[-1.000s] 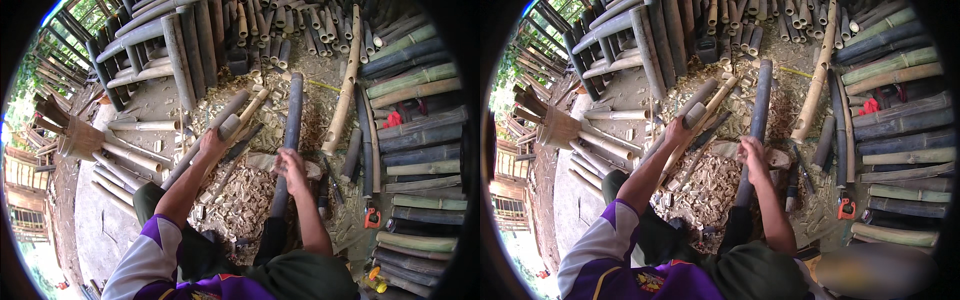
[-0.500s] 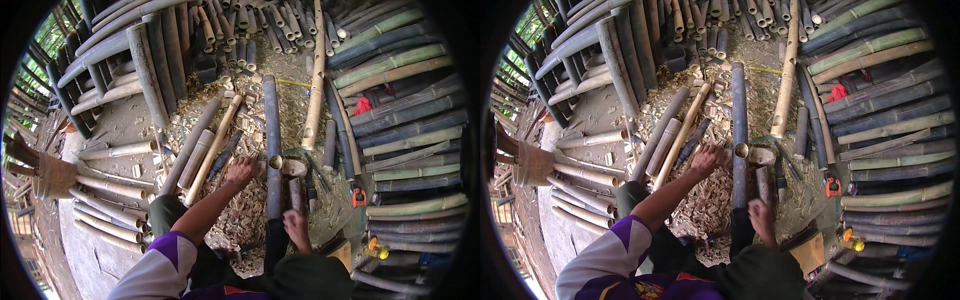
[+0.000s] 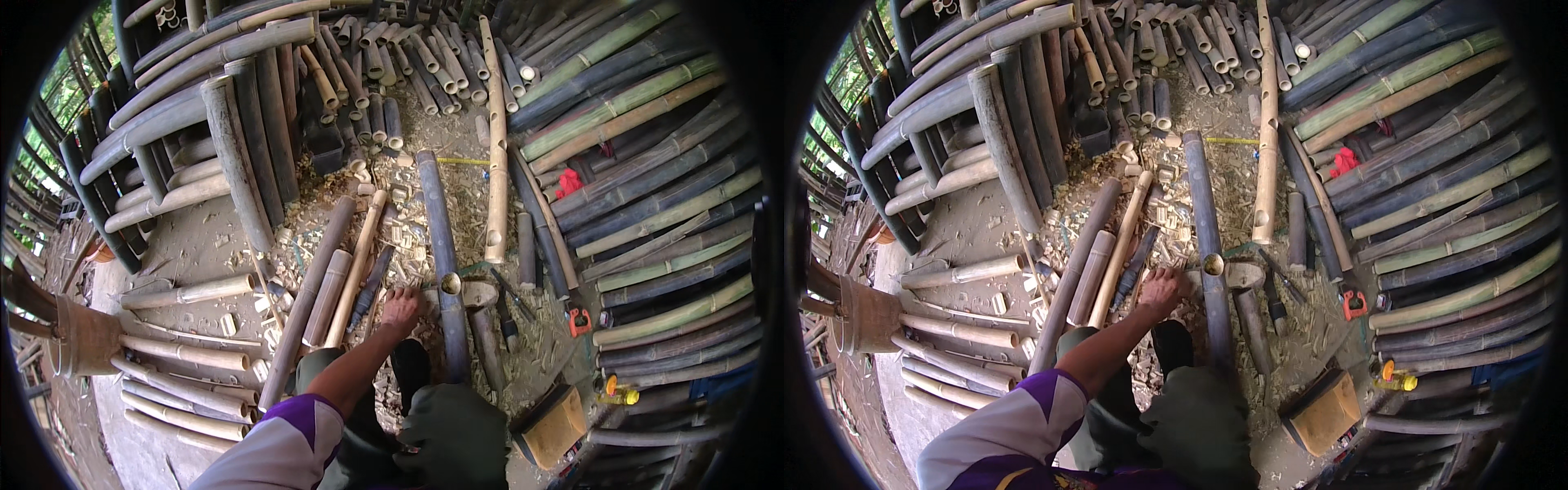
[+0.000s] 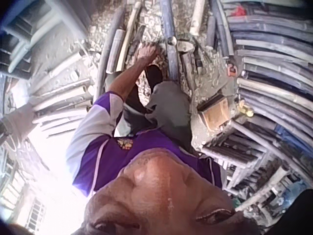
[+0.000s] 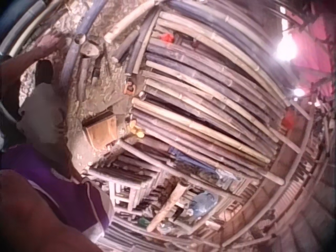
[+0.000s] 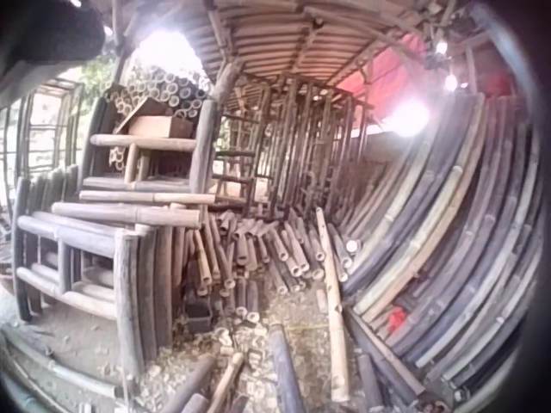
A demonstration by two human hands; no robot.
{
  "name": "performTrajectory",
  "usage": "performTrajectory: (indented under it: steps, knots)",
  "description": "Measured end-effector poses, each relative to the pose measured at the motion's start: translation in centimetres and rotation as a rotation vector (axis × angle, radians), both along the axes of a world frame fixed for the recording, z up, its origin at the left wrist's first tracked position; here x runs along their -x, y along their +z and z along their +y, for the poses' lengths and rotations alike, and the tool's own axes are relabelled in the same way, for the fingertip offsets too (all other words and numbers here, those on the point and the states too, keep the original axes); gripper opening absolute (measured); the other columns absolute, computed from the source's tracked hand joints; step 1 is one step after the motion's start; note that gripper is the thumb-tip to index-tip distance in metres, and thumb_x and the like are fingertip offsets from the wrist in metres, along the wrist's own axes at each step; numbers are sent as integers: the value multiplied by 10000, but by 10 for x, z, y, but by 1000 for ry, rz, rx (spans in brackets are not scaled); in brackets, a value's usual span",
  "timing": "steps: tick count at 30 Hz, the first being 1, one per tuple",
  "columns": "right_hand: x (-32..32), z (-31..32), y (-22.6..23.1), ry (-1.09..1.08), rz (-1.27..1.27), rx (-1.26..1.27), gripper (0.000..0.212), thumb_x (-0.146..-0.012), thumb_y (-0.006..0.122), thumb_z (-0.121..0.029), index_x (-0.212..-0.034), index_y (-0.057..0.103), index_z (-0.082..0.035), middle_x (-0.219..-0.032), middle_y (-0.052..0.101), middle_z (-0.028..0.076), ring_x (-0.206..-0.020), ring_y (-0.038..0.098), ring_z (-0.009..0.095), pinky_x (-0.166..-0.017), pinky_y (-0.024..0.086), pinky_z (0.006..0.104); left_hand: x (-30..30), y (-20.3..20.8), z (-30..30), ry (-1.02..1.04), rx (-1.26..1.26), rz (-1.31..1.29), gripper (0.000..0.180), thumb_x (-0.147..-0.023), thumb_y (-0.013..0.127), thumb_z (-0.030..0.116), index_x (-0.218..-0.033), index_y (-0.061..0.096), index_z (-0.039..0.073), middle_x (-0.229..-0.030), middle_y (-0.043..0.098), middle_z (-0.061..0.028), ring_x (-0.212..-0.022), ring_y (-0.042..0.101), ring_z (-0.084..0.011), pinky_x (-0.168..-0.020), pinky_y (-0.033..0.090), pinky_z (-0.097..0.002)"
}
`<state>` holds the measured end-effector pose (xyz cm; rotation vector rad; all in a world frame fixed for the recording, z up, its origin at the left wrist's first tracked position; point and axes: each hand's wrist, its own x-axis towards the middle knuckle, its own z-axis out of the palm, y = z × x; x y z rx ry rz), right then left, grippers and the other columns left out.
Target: The person sits on the floor and uses a knife and a wooden mallet to carve and shape a long bamboo pole. They repeatedly strike the knife with the mallet to cut into the bamboo and then use the knife to shave and smooth the surface.
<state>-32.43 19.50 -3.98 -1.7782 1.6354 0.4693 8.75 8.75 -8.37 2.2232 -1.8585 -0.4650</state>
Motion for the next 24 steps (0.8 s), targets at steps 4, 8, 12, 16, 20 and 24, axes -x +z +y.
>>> performTrajectory:
  steps: [4, 8, 12, 16, 20, 24]
  knots:
    - [-30, -12, -5, 26, -11, 10, 442, -882, 738, -416, -1045, 674, -10, -990, 730, 221, -884, 716, 407, -771, 562, 503, 3, -7, 4, 12, 126, 1, 524, -827, 690, 170, -1333, 593, 76, -1242, 597, -105, -1238, 547, -273, -1047, 401, -415]
    - [-57, -31, -8, 108, -10, 31, 508, -864, 754, -467, -1059, 678, -4, -996, 734, 228, -879, 717, 410, -776, 563, 513, -3, -5, 2, 44, 47, 72, 520, -830, 700, 186, -1332, 613, 80, -1286, 579, -102, -1275, 528, -264, -1078, 401, -420]
    - [-83, -75, -6, 213, 5, 103, 574, -846, 769, -518, -1073, 681, 2, -1002, 739, 236, -873, 718, 413, -782, 564, 524, 4, 4, -7, 34, 32, 102, 566, -768, 838, 266, -1269, 676, 58, -1312, 600, -120, -1312, 530, -310, -1140, 389, -443]
    - [-149, -126, 32, 125, -56, 149, 854, -710, 832, -652, -1182, 631, 30, -1109, 708, 302, -1089, 682, 472, -948, 539, 530, 1, 13, 0, 28, 17, 43, 576, -769, 839, 274, -1275, 671, 57, -1312, 611, -118, -1286, 550, -318, -1123, 412, -445]
    - [-144, -103, 63, 7, -155, 261, 977, -781, 830, -546, -1463, 466, 52, -1362, 607, 330, -1279, 594, 463, -1075, 476, 519, 4, 21, 1, 43, 109, 99, 639, -775, 822, 233, -1357, 613, 73, -1310, 634, -99, -1268, 568, -306, -1113, 427, -439]
    - [-79, -16, 42, 42, -195, 377, 969, -822, 848, -354, -1541, 336, 46, -1429, 530, 315, -1294, 557, 482, -1093, 452, 533, -4, 29, 8, 51, 114, 109, 634, -810, 763, 167, -1404, 570, 56, -1328, 626, -146, -1279, 555, -356, -1111, 427, -466]
